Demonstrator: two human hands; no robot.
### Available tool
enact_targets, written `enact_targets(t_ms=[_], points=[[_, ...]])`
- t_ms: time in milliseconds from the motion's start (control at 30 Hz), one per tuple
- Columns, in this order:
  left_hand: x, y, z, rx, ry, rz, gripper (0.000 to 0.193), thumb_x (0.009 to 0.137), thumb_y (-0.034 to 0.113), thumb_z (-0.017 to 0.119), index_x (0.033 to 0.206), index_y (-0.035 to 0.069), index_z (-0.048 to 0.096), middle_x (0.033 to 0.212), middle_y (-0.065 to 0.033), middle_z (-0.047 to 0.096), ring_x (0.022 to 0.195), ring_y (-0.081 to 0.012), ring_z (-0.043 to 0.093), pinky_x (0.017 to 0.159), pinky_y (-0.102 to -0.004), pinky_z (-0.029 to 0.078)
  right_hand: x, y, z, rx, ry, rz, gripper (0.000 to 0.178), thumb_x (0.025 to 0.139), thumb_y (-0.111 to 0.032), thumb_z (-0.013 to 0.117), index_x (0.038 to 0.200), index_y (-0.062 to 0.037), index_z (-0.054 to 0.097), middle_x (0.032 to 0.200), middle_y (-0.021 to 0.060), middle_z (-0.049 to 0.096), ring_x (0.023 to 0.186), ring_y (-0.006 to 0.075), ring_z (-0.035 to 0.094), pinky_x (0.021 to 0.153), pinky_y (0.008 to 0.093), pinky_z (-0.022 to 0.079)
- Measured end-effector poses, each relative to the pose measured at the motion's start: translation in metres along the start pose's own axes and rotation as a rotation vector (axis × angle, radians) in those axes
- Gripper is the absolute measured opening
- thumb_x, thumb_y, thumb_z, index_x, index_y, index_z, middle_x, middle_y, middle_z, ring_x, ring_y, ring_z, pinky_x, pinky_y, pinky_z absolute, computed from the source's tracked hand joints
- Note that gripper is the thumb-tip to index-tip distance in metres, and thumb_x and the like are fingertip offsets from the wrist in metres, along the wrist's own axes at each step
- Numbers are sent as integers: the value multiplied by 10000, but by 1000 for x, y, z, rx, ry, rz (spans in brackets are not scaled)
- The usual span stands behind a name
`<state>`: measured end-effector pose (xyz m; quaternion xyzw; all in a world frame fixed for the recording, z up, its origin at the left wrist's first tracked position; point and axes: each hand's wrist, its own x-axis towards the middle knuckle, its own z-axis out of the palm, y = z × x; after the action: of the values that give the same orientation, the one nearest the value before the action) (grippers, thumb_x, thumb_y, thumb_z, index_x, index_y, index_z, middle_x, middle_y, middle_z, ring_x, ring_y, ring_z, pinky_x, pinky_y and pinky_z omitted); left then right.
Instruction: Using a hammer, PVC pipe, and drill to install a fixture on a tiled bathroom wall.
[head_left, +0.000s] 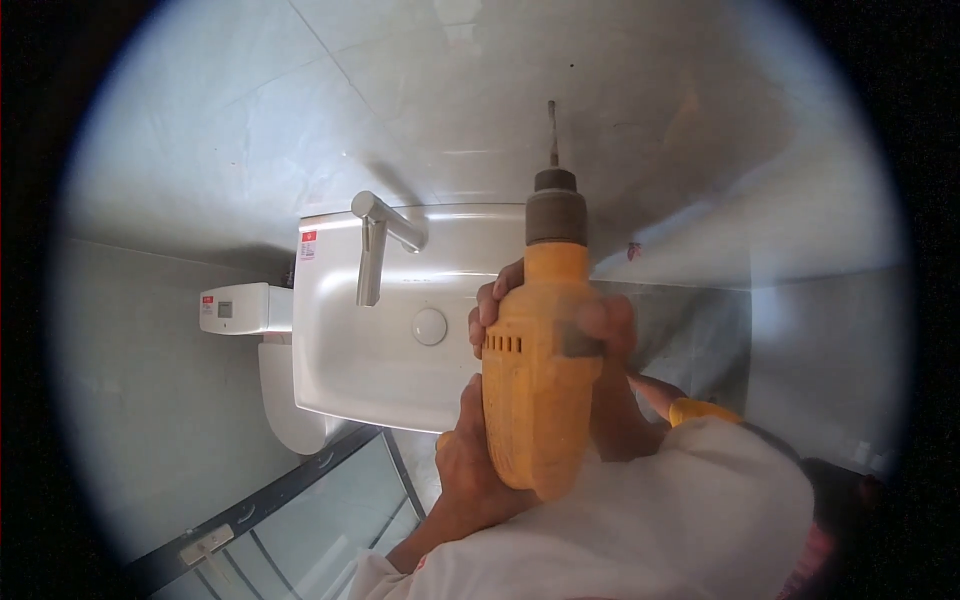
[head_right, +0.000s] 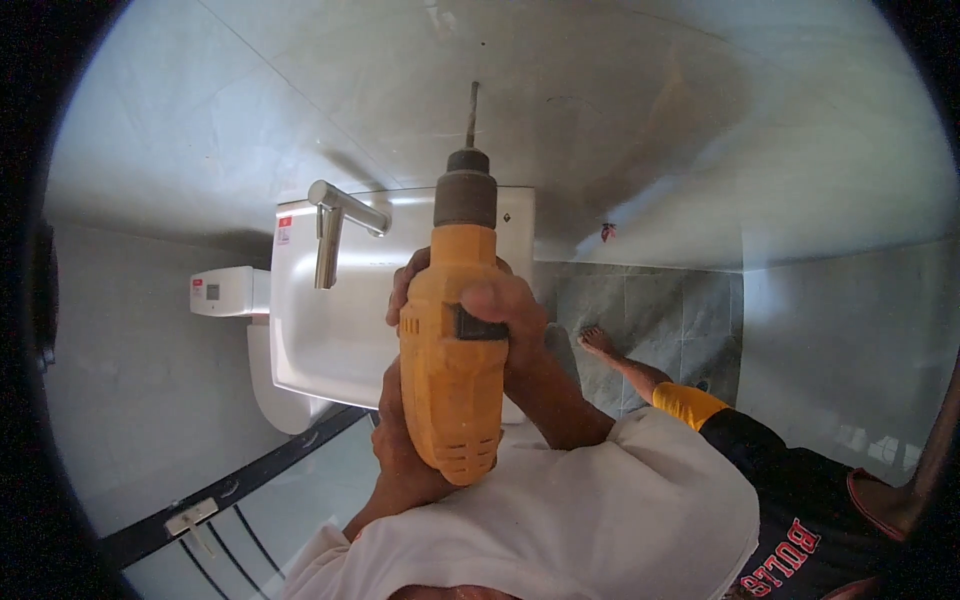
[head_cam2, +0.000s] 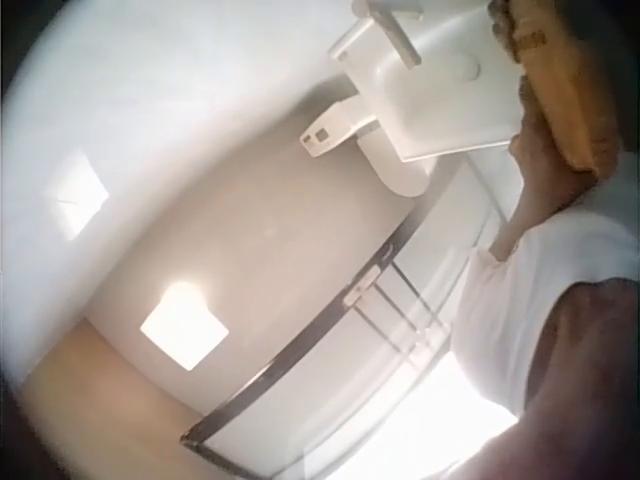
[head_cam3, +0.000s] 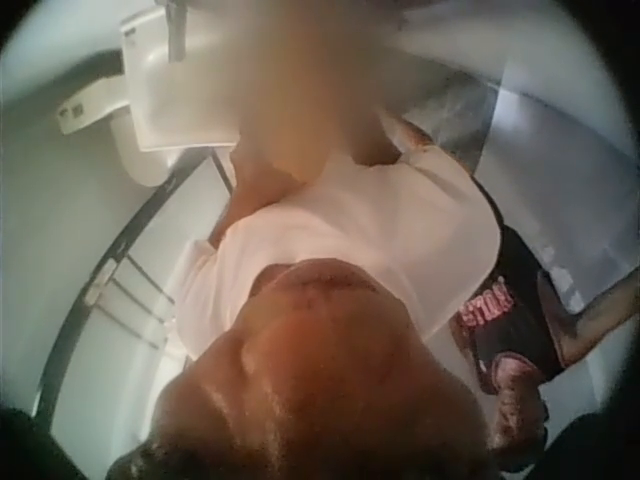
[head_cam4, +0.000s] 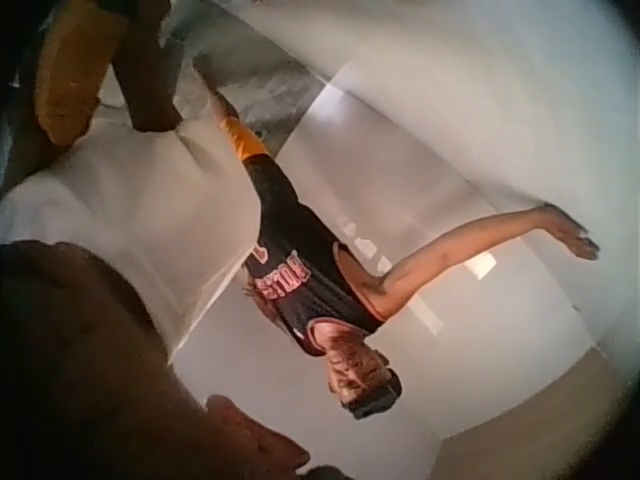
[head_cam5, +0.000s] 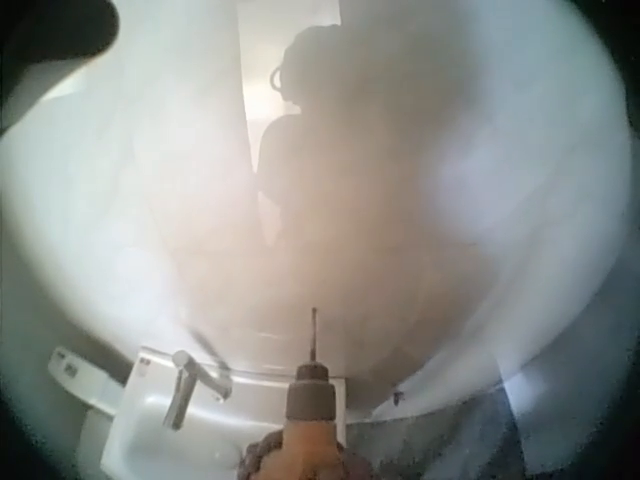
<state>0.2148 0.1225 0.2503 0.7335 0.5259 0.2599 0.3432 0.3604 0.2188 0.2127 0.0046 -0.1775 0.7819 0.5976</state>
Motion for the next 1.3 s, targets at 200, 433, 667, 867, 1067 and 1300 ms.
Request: enact_targets(t_ms=[200,433,667,867,1067,1300], points=[[-1,-17,6,-45,-81,-62,1202,551,353,904,1400,-60,160,1067,-173,640,830,-330,685,647,-395,538,-2,5,-2,62,-15,-27,584,750,-313,672,1145,69,473,1004,239,573,980,303,597,789,369,537],[-3,-14,4,-47,-45,-30,1209,547,354,906,1401,-61,157,1090,-176,629,874,-327,680,676,-409,530,-3,1,5,58,-14,-10,599,727,-308,673,1158,54,468,1033,239,570,998,312,575,805,378,512],[2,-7,-3,-62,-201,-264,1195,509,373,910,1389,-18,202,1124,-146,616,1010,-330,636,799,-411,510,-3,2,0,61,-38,-11,616,718,-310,669,1172,47,457,1021,241,572,982,309,576,805,386,503],[0,-8,2,-101,-160,-242,1160,512,369,906,1396,50,226,1146,-142,613,1023,-339,628,840,-420,499,-5,0,-5,29,-35,-25,599,736,-302,670,1166,54,454,1013,246,569,976,316,582,787,381,510],[-2,-10,2,-56,-162,-270,1191,512,380,904,1412,39,202,1182,-149,606,1032,-343,625,852,-428,496,-4,2,-8,69,-52,0,616,746,-323,700,1171,49,454,1012,242,571,987,316,581,788,391,515],[-2,-7,1,-122,-128,-240,1135,531,415,889,1385,55,234,1184,-146,602,1032,-335,625,864,-428,492,-4,3,-10,0,-59,-3,620,750,-317,710,1184,42,450,1022,241,570,980,322,587,794,397,518]])
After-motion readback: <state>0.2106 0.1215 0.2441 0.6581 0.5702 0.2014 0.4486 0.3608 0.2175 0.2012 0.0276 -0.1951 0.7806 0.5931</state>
